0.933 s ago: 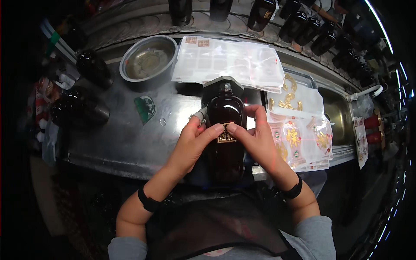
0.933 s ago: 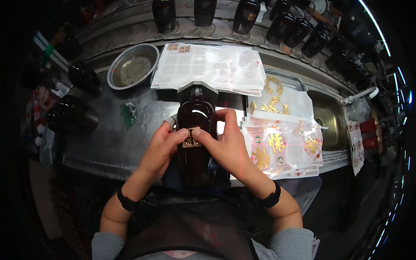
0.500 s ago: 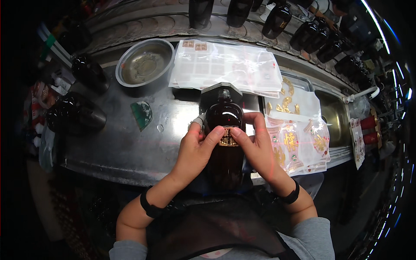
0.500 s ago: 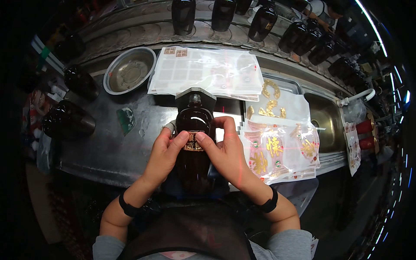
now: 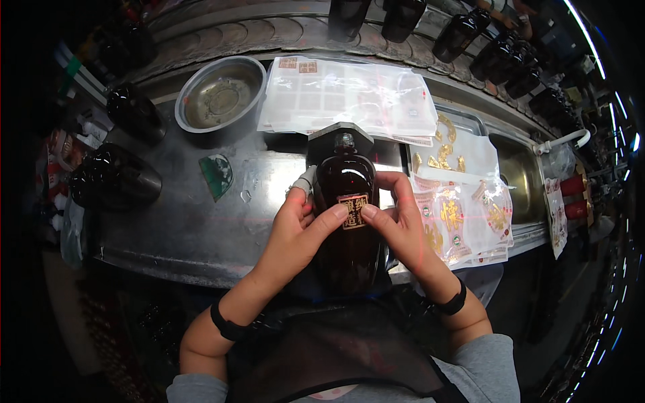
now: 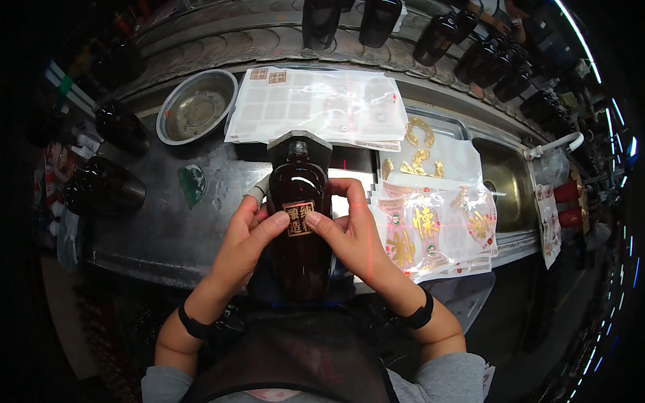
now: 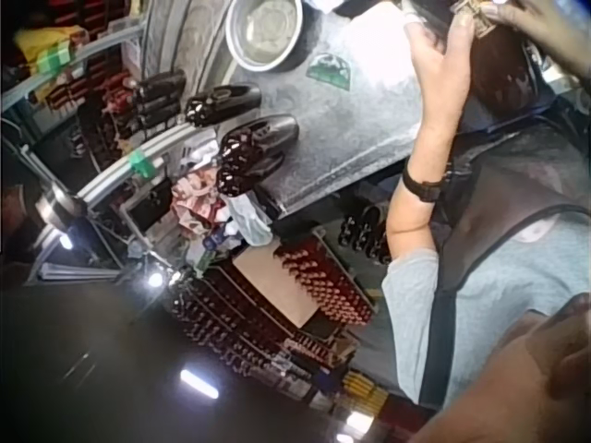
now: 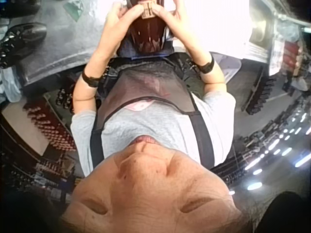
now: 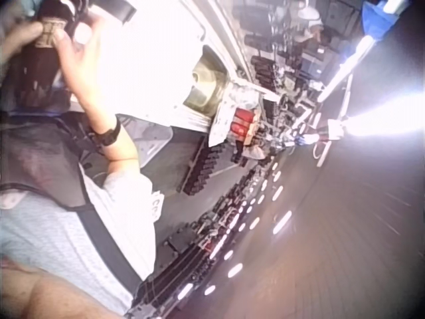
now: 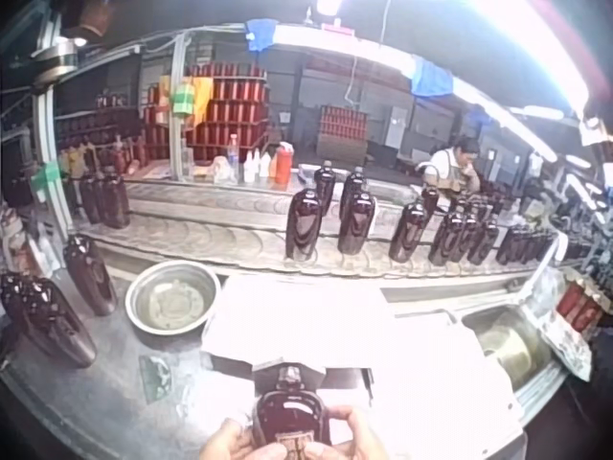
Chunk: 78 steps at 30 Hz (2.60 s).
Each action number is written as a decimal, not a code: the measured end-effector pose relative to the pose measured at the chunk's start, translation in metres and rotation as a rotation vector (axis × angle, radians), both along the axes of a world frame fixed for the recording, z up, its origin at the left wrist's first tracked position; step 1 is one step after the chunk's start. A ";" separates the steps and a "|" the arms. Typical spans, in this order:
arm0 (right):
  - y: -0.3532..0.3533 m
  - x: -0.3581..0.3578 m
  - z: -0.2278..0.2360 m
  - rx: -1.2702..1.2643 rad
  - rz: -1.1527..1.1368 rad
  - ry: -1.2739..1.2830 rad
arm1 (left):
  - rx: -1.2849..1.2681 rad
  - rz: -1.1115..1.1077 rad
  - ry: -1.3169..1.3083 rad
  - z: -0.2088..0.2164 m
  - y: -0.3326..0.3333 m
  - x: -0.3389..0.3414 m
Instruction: Applying decorative and informational labels to large brown glass bottles on an assembly line.
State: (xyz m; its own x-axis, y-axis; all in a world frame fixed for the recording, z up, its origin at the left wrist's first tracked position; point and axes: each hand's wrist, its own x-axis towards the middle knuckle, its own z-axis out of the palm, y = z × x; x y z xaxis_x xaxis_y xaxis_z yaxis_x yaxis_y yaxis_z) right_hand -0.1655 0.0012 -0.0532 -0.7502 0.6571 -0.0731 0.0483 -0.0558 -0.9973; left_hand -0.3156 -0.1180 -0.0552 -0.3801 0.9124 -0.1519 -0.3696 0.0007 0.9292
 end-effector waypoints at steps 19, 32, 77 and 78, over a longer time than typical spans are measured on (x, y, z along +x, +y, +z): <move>-0.006 -0.011 -0.004 0.177 -0.105 -0.178 | -0.016 0.060 -0.023 -0.015 0.013 -0.004; 0.000 -0.003 -0.016 0.031 -0.043 0.024 | 0.067 0.099 0.202 -0.007 0.003 0.015; 0.007 -0.019 -0.004 0.106 -0.079 -0.056 | 0.029 -0.069 -0.119 -0.017 0.003 -0.015; 0.007 -0.019 -0.003 0.097 -0.081 -0.055 | 0.029 -0.070 -0.120 -0.017 0.003 -0.015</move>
State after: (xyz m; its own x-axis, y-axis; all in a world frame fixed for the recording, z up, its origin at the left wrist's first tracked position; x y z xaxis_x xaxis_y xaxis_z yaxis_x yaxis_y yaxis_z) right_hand -0.1844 0.0077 -0.0565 -0.6911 0.7213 -0.0460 0.1023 0.0347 -0.9942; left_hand -0.3310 -0.1150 -0.0724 -0.2961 0.9407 -0.1657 -0.4776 0.0045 0.8785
